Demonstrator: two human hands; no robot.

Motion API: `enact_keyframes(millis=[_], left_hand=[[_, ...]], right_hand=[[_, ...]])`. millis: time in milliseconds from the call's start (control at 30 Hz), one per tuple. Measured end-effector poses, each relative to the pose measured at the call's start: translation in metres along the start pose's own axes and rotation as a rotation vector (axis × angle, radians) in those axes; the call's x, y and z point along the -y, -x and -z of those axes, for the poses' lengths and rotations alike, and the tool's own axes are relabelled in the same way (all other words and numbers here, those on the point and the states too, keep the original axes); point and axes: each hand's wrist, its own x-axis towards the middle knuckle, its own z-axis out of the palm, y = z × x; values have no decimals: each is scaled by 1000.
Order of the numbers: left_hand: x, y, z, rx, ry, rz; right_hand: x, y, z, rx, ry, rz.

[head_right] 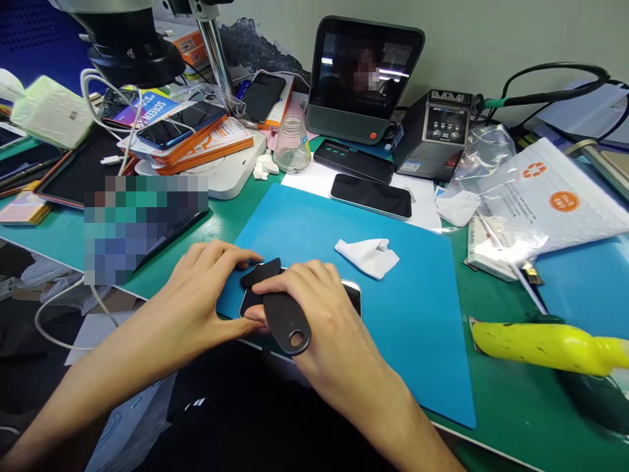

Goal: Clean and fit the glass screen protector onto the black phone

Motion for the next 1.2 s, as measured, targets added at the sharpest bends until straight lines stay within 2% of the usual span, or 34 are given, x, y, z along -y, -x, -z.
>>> enact_keyframes(millis=[367,600,667,700,800,867,900,967,1033,1100,1200], left_hand=[[4,1,-4,-10,65,13],[8,3,-8,-46,38,-22],[9,4,-10,-71,21,-44],[10,5,-12,-86,12,-58],[16,10,-16,-131,-12,-124],[21,15,-19,-138,-21,-188],[24,17,-20,-137,-28,-216],[30,21,-21,-143,-74,-301],[33,22,-21,-150,-140,-382],[33,21,-20,-168,-198,-445],[29,17,-15,-164,-251,-507]], right_hand=[[-2,3,0,-3,8,-46],[0,-3,-2,-50,16,-46],[-1,1,-2,-120,32,-12],[-1,4,-1,-201,54,4],[-5,20,9,-591,195,-18],[-11,33,21,-754,348,-75],[-15,40,28,-763,426,-97],[-24,54,42,-692,520,-132],[-33,67,52,-629,517,-173],[-40,75,55,-615,470,-217],[-45,81,50,-665,386,-294]])
